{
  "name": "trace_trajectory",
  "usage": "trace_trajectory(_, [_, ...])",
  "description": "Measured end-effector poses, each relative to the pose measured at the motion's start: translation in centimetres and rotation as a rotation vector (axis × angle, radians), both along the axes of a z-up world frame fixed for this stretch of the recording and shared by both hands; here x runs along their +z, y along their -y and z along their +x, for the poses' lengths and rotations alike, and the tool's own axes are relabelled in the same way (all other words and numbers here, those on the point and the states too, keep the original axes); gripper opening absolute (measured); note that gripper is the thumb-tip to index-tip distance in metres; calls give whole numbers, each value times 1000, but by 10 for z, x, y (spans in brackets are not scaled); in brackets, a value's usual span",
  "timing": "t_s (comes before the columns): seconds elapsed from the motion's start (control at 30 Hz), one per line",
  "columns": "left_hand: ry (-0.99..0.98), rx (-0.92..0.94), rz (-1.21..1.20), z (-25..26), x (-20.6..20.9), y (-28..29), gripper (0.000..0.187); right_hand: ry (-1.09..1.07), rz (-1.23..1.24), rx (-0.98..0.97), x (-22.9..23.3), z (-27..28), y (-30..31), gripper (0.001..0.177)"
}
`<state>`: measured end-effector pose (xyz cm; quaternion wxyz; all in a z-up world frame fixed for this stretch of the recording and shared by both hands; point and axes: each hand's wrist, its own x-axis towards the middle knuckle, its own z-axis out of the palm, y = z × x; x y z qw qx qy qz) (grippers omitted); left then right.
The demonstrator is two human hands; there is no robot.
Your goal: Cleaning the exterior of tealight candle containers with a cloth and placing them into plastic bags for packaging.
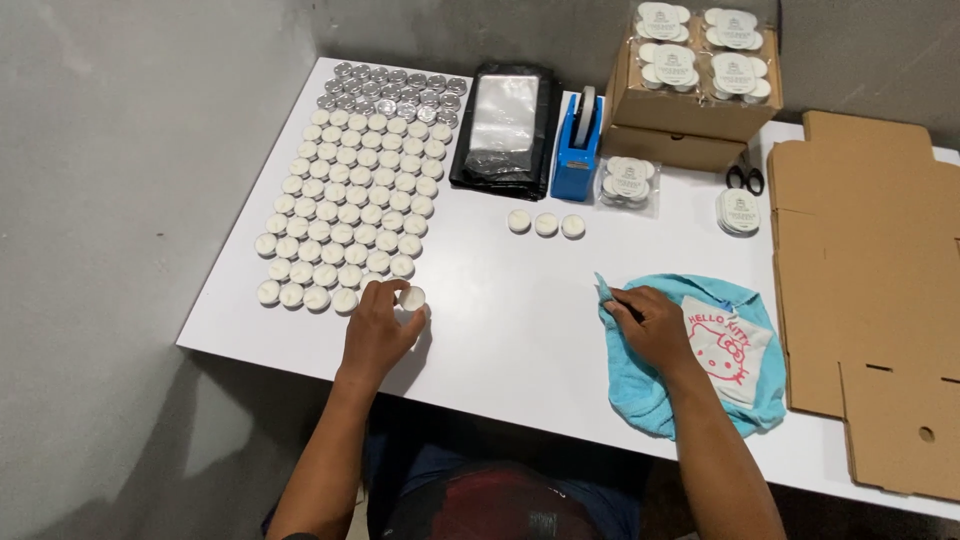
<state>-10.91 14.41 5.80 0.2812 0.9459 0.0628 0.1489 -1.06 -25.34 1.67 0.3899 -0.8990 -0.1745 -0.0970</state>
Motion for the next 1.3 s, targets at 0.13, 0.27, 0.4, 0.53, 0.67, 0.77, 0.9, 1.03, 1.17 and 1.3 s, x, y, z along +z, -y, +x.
trace_trajectory(0.13, [36,-87,-21,23,-4,17,40,-19,-1,-23,0,1,-1,16])
trace_trajectory(0.27, [38,-169,-37,44,-5,39,39,-37,24,-25,2,0,0,16])
trace_trajectory(0.4, [74,-262,-61,66,-13,57,39,-26,32,-17,1,2,-2,16])
trace_trajectory(0.53, [52,-335,-62,83,-13,74,38,-45,45,-9,-12,5,6,17])
trace_trajectory(0.67, [70,-380,-98,102,-24,85,38,-58,75,0,-14,9,7,17])
trace_trajectory(0.77, [52,-404,-140,110,-24,96,39,-60,84,8,-12,8,6,17])
trace_trajectory(0.9, [8,-436,-218,118,-26,109,41,-71,112,16,-12,8,6,17])
trace_trajectory(1.03, [-10,-455,-297,125,-42,116,42,-73,99,17,-10,9,3,16])
trace_trajectory(1.17, [-42,-474,-396,127,-48,120,44,-110,131,43,1,8,0,16])
trace_trajectory(1.3, [-92,-480,-484,124,-46,122,45,-218,174,77,12,14,-6,18])
